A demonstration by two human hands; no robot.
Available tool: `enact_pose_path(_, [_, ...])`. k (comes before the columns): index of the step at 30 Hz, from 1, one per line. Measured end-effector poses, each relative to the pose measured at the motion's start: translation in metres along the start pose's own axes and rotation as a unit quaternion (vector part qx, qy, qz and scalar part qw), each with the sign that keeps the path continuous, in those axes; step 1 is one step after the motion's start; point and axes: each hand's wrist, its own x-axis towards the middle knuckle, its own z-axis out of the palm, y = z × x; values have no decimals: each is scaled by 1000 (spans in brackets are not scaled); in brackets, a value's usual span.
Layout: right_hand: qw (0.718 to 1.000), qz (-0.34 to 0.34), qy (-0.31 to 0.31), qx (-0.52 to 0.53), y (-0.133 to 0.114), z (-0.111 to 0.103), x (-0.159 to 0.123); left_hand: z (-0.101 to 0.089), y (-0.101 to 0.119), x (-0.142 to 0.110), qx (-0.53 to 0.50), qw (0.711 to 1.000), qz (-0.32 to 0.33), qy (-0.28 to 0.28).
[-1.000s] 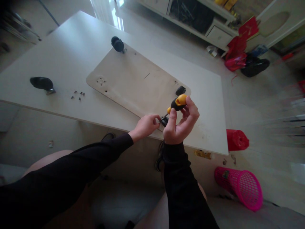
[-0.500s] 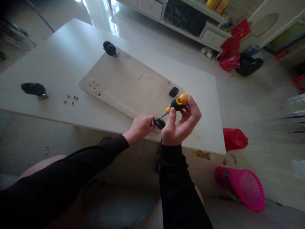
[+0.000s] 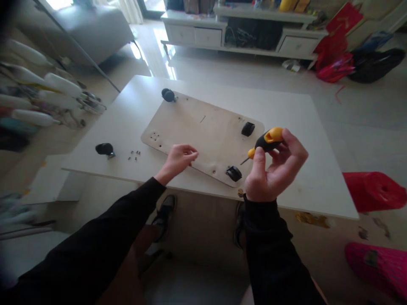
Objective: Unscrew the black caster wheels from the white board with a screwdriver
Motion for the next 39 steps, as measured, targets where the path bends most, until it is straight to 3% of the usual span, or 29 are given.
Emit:
enact_pose_path(3, [1000, -19, -4, 11, 9, -2, 1, -64, -17, 14, 4, 992, -25, 128])
enact_pose_path(7, [999, -33, -9, 17, 19, -3, 1, -138, -58, 16, 36, 965, -100, 239])
enact_pose_path(10, [999, -24, -3, 32, 19, -1, -2, -171, -88, 11, 62, 948, -139, 280])
enact_pose_path(14, [1000, 16, 1, 14, 9, 3, -5, -188, -114, 6, 99, 946, -136, 278])
enact_pose_path(20, [999, 44, -10, 8, -2, 5, -9, -193, -124, 5, 149, 945, -127, 264])
enact_pose_path(23, [999, 46, -18, 9, -2, 4, -9, -194, -119, 5, 117, 953, -124, 251])
enact_pose_path(27, [999, 40, -14, 6, 3, -1, -5, -191, -99, 6, 20, 959, -100, 265])
enact_pose_path(31, [1000, 30, -3, 1, 9, -6, -2, -166, -64, 1, -19, 971, -68, 228])
enact_pose_path(34, [998, 60, -10, -15, 10, -9, -5, -130, -33, -14, -5, 990, -7, 144])
enact_pose_path(37, [995, 94, -31, -20, 6, -12, -10, -87, -6, -40, 43, 997, 62, -16])
enact_pose_path(39, [993, 112, -42, -7, 2, -13, -14, -59, 7, -59, 99, 982, 92, -128])
